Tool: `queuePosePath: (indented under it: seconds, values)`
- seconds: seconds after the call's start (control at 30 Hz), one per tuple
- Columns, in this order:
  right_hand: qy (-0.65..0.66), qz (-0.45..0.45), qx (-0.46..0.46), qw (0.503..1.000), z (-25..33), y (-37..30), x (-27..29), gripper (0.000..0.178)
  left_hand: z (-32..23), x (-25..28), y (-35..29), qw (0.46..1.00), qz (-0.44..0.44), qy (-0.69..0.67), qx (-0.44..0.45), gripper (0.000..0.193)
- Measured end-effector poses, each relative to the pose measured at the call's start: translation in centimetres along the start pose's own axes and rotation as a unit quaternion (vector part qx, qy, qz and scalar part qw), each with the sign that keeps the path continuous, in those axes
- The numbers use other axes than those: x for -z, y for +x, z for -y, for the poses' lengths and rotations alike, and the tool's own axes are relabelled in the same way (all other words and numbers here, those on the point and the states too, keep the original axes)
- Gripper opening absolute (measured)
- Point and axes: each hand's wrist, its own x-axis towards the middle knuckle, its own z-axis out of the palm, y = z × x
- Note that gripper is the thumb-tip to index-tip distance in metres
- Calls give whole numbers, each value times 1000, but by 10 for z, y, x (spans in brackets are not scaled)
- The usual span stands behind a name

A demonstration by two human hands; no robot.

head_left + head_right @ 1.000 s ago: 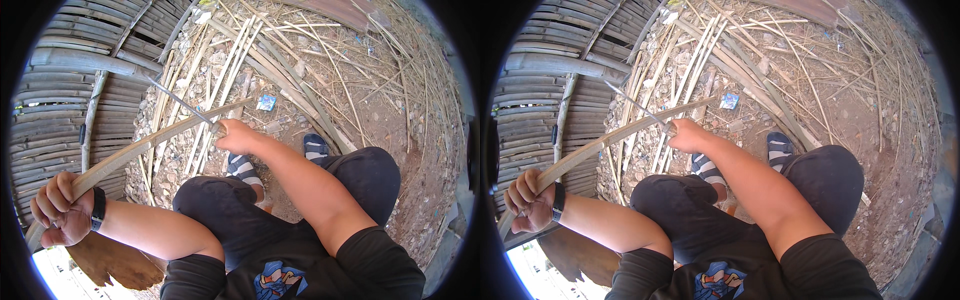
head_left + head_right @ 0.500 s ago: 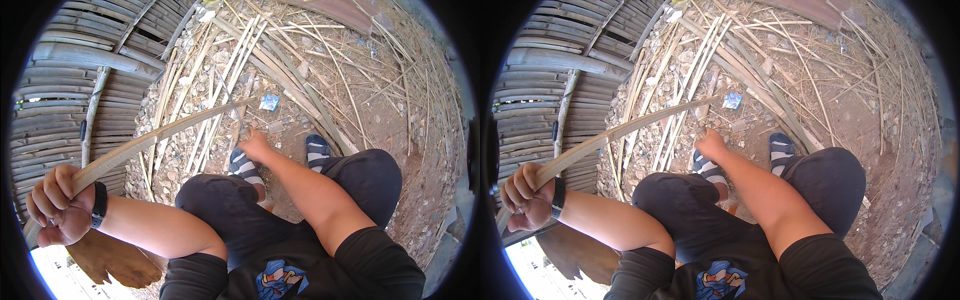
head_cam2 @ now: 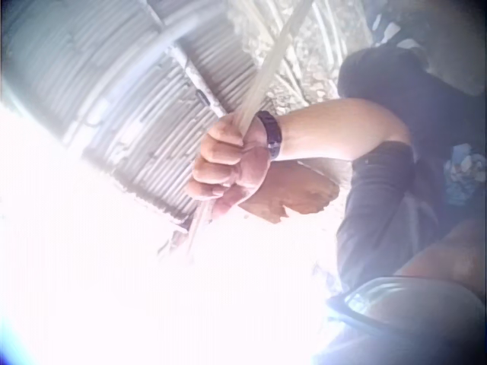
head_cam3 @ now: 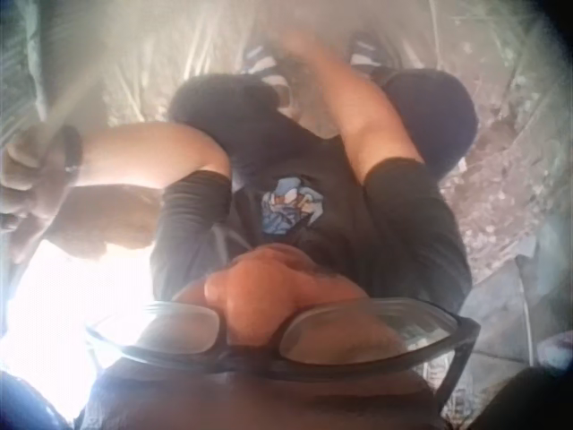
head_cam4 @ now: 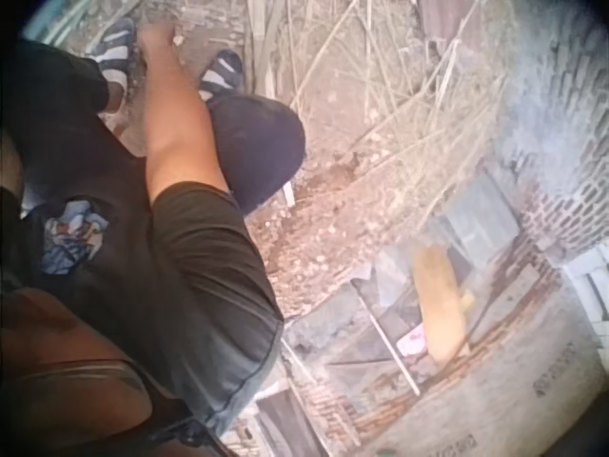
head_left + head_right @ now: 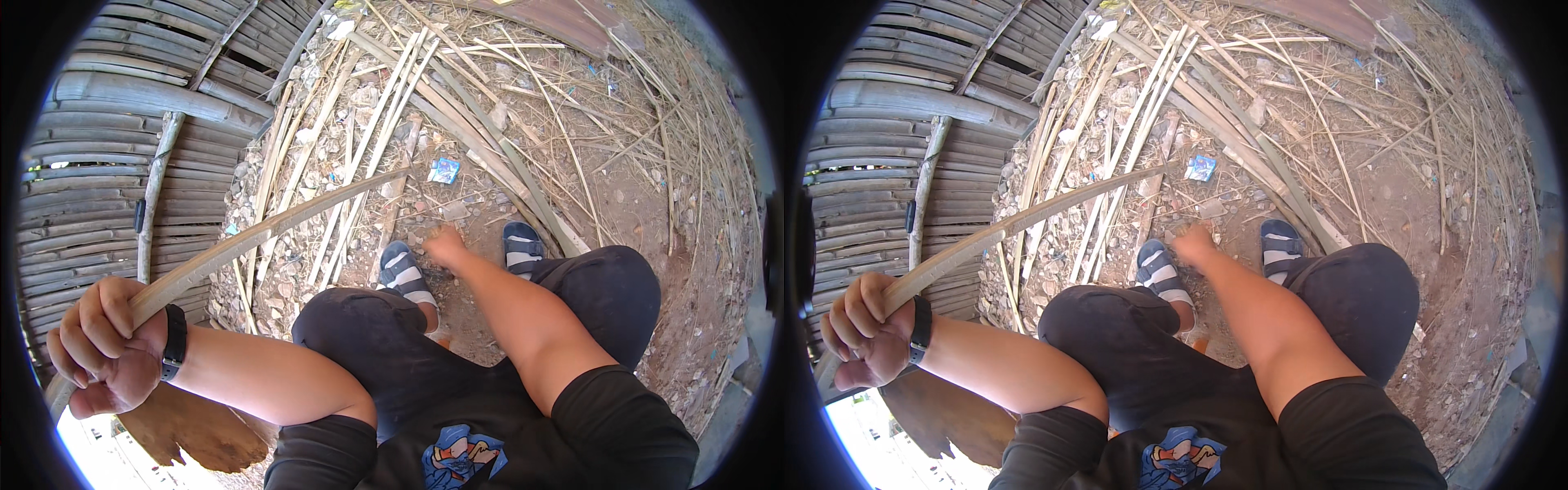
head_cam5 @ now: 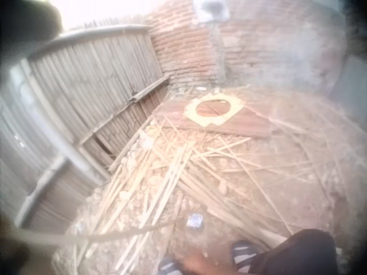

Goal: The person uses a machete to split a long bamboo pole into thin strips. They hold the pole with one hand and repeatedly strike it with the machete to separate the strips, then set the pieces aside on the ground.

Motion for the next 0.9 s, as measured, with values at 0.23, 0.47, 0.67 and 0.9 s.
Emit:
queuePosePath:
  seconds: [0.23,0.47,0.67,0.9]
  values:
    - [-5,-26,223,974,94,-56,-17,49,-15,4,0,995,-71,75,0,36]
    - [-88,-25,90,992,34,-33,1,46,-16,21,6,965,-170,195,-50,67]
    - [-39,-9,214,976,77,-58,-21,43,-12,24,4,921,-262,262,-117,77]
    - [40,42,177,982,49,-44,-27,40,-15,32,4,907,-299,273,-114,77]
